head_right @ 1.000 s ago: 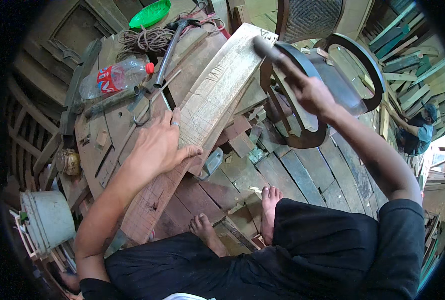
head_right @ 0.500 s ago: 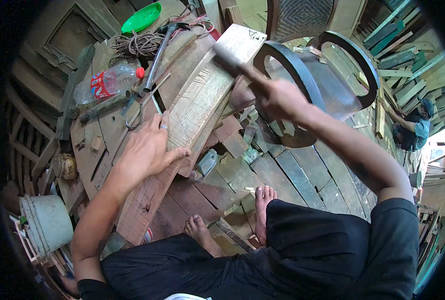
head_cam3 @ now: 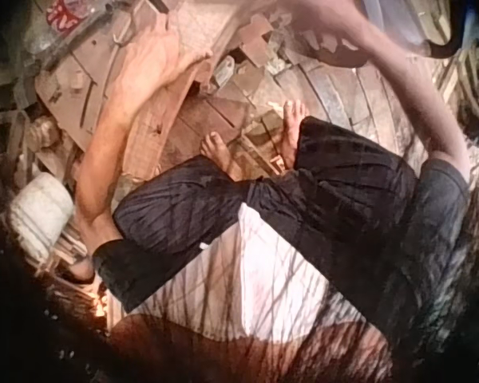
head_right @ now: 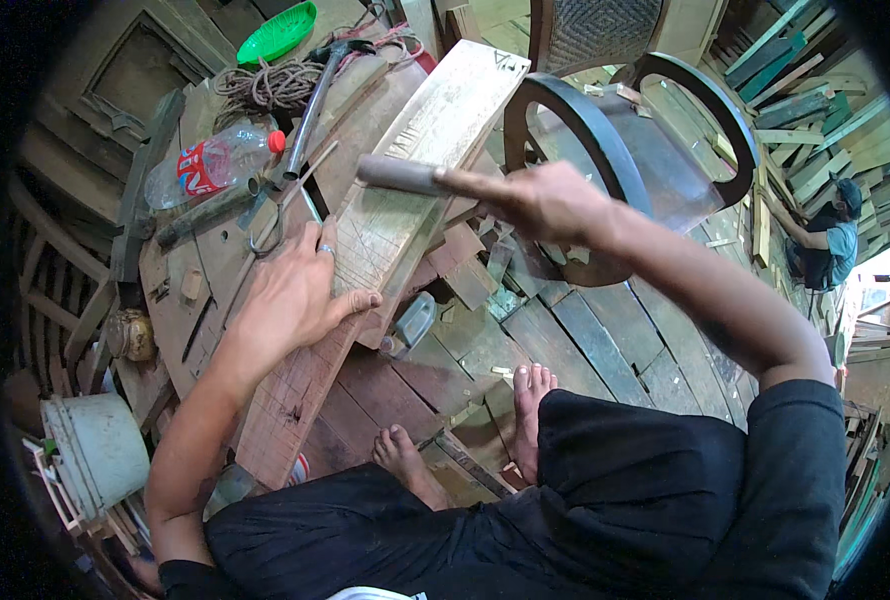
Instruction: The person uses a chisel and a wooden mallet to carve and shape a piece of wood clamped to a workbench. They repeatedly strike the chisel to remove wood shavings and refine the surface.
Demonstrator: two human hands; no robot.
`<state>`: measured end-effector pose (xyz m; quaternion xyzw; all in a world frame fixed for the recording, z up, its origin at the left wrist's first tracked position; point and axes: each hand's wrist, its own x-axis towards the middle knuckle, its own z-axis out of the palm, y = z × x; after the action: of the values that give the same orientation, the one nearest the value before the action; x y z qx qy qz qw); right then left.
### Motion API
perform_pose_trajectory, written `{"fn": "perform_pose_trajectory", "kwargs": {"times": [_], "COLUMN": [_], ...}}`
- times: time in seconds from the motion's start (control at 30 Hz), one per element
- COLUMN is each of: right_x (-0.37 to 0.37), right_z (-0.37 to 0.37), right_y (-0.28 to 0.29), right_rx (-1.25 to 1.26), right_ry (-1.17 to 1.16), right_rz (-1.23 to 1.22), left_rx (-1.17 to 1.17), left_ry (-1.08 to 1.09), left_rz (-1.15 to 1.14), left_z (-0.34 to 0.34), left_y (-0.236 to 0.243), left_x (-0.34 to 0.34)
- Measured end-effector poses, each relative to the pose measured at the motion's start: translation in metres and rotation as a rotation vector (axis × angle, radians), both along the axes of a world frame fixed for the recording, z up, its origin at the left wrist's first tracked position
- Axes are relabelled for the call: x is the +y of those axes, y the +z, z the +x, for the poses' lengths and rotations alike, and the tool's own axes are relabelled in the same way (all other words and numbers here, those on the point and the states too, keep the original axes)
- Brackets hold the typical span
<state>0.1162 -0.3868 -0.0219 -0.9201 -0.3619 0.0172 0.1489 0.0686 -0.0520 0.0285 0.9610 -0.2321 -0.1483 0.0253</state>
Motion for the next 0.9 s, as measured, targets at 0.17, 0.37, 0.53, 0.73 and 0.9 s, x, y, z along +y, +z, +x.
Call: {"fn": "perform_pose_trajectory", "kwargs": {"times": [0.17,0.37,0.53,0.73,0.9], "right_x": [-0.043,-0.005,-0.041,-0.015,-0.044], "right_z": [0.046,0.005,0.046,0.020,0.049], "right_y": [-0.008,-0.003,-0.008,-0.018,-0.019], "right_rx": [0.016,0.061,0.092,0.060,0.037], "right_ry": [-0.573,-0.028,-0.610,-0.125,-0.590], "right_rz": [0.002,-0.011,0.023,0.085,0.067], "left_rx": [-0.028,-0.022,-0.084,-0.036,-0.015], "left_ry": [-0.023,0.038,-0.001,0.056,0.023], "left_rz": [-0.023,-0.022,-0.056,-0.039,-0.038], "left_z": [0.000,-0.005,-0.001,-0.007,-0.002], "left_y": [-0.001,-0.003,-0.003,-0.001,-0.002], "left_x": [-0.008,0.002,-0.009,0.000,-0.008]}}
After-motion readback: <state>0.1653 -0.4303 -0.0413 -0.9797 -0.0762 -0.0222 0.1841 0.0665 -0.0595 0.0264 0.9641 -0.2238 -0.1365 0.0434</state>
